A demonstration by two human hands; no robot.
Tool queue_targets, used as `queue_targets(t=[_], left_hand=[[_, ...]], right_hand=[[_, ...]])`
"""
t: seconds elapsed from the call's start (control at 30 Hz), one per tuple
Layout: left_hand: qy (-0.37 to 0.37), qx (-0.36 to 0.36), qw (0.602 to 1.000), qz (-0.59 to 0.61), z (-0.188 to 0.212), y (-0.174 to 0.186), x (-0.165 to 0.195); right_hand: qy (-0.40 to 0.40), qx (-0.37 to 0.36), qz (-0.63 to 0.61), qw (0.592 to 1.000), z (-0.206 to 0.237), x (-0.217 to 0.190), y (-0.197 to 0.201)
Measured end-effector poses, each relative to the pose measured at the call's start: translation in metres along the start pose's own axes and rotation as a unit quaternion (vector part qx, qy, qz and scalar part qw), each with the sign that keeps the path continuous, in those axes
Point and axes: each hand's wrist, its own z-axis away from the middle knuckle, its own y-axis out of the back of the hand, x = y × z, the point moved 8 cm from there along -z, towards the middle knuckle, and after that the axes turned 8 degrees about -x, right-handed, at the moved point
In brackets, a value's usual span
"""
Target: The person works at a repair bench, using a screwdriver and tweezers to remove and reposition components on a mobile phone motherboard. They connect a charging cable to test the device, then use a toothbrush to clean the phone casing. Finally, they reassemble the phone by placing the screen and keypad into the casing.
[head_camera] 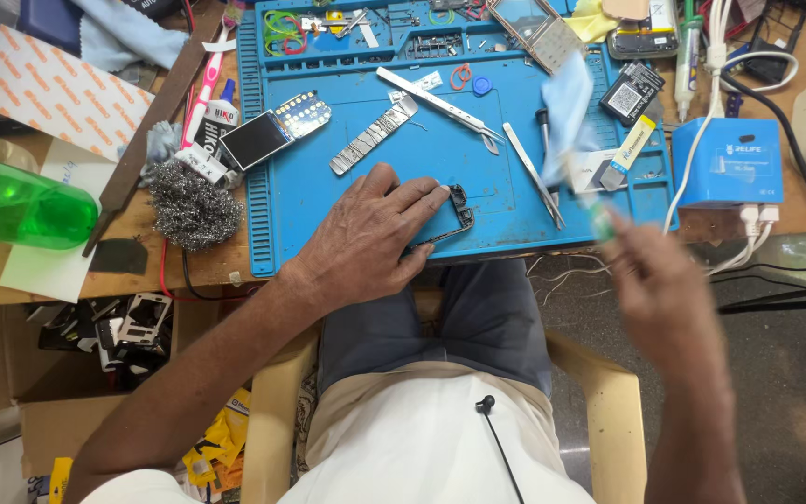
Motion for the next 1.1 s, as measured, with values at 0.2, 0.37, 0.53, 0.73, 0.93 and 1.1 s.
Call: queue_targets(t=[0.2, 0.37, 0.53, 0.73, 0.93, 1.1], left_hand=[[0.012, -0.020, 1.000, 0.009, -0.004, -0.001, 0.000], [0.015, -0.024, 0.999, 0.022, -0.006, 0.005, 0.000], [0.004, -0.004, 1.000, 0.020, -0.011, 0.013, 0.007], [0.027, -0.004, 0.999, 0.031, -0.006, 0.010, 0.002], [0.028, 0.016, 0.999, 0.038, 0.002, 0.009, -0.005], [0.047, 0.043, 0.998, 0.024, 0.009, 0.012, -0.010]], right_hand=[[0.067, -0.059, 0.085, 0.992, 0.031, -0.010, -0.059], [0.060, 0.056, 0.050, 0.995, 0.005, -0.031, 0.006], [-0.007, 0.051, 0.116, 0.992, -0.032, -0.029, 0.054], [0.234, 0.097, 0.116, 0.960, -0.028, -0.044, 0.002], [0.142, 0.063, 0.057, 0.986, -0.102, -0.024, 0.022], [0.082, 0.080, 0.325, 0.939, -0.115, -0.017, 0.043]])
